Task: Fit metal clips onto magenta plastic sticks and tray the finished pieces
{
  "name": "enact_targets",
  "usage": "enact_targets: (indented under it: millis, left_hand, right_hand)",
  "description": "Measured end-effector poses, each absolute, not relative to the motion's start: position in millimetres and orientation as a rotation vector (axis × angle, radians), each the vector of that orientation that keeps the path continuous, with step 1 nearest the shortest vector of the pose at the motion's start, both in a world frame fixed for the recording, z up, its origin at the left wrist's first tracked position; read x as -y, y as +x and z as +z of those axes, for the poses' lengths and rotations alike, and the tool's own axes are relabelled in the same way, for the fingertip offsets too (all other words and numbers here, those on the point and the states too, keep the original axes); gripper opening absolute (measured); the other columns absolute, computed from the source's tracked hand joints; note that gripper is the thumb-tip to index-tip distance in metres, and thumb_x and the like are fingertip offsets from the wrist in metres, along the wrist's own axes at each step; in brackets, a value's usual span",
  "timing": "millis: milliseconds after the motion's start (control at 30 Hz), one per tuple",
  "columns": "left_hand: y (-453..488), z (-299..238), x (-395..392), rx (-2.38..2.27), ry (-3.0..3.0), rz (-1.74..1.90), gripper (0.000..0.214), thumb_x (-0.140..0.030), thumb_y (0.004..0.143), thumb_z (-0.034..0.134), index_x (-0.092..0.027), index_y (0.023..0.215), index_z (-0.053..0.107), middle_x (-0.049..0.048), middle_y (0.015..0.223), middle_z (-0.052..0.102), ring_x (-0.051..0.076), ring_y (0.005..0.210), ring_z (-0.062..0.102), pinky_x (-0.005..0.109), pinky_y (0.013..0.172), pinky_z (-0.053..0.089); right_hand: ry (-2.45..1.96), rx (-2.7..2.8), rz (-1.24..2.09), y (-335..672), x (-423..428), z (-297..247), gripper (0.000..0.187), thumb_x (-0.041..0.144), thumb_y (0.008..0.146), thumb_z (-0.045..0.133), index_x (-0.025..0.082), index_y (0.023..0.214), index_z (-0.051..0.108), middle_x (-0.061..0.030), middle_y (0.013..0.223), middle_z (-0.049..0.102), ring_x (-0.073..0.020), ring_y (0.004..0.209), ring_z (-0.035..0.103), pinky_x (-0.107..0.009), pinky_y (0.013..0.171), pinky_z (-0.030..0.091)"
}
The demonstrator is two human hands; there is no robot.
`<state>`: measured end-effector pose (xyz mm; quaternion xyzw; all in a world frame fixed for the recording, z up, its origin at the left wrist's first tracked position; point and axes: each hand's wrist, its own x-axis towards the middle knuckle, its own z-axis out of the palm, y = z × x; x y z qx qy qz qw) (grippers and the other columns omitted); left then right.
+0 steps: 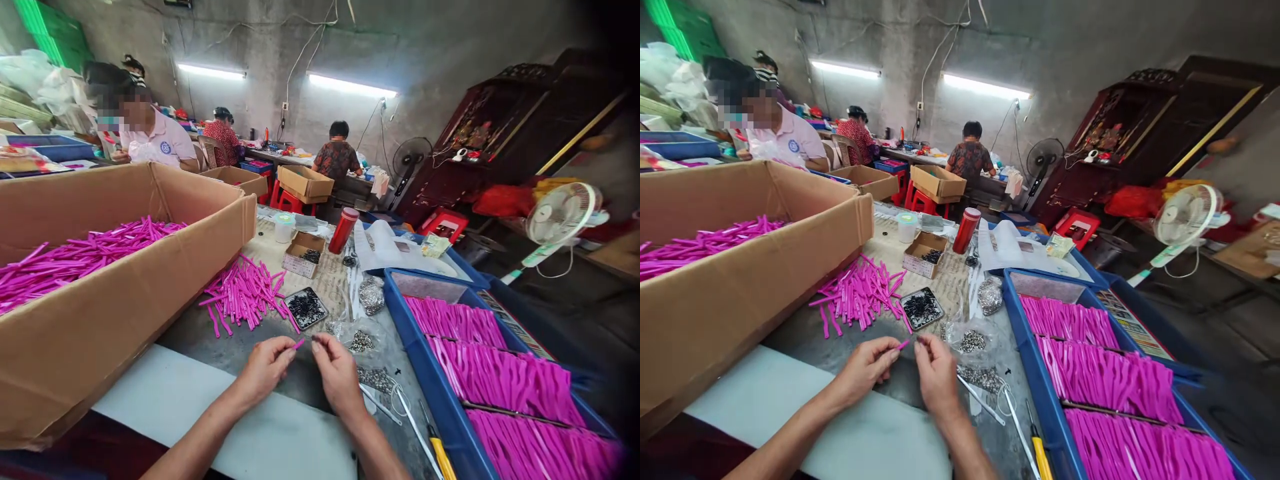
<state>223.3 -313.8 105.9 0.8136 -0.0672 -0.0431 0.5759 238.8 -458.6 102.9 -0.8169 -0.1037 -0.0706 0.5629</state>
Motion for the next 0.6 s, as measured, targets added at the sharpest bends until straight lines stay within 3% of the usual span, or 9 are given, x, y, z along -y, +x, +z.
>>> enact_targets:
  millis: [133,300,600]
  left_hand:
    - [237,95,308,0.063,2.027,0.110,0.020,-0.025,0.075,0.040,-0.015,0.070,0.057,-0.0029,0.055,0.046,0.010,0.046,0.044,0.017,0.044,0.034]
    - [241,87,301,0.059,2.141,0.241,0.022,-0.026,0.076,0.039,-0.016,0.071,0.058,-0.0012,0.058,0.053,0.012,0.055,0.048,0.019,0.051,0.035]
    - [241,86,301,0.167,2.205,0.252,0.020,-0.019,0.077,0.038,-0.016,0.071,0.057,0.0013,0.064,0.056,0.014,0.061,0.051,0.022,0.058,0.036]
  right_hand:
    - [-2.303,0.442,-0.277,276,471,126,0.018,0.021,0.076,0.042,0.015,0.078,0.059,-0.0056,0.076,0.059,-0.0168,0.074,0.053,-0.025,0.067,0.039]
    - [-2.817,0.701,-0.021,315,466,131,0.021,0.015,0.077,0.041,0.016,0.081,0.061,-0.0062,0.081,0.062,-0.0161,0.078,0.054,-0.022,0.066,0.037]
    - [-2.917,0.908,0.271,342,451,118,0.020,0.011,0.068,0.046,0.016,0.068,0.065,-0.0086,0.073,0.064,-0.0182,0.069,0.056,-0.023,0.057,0.033]
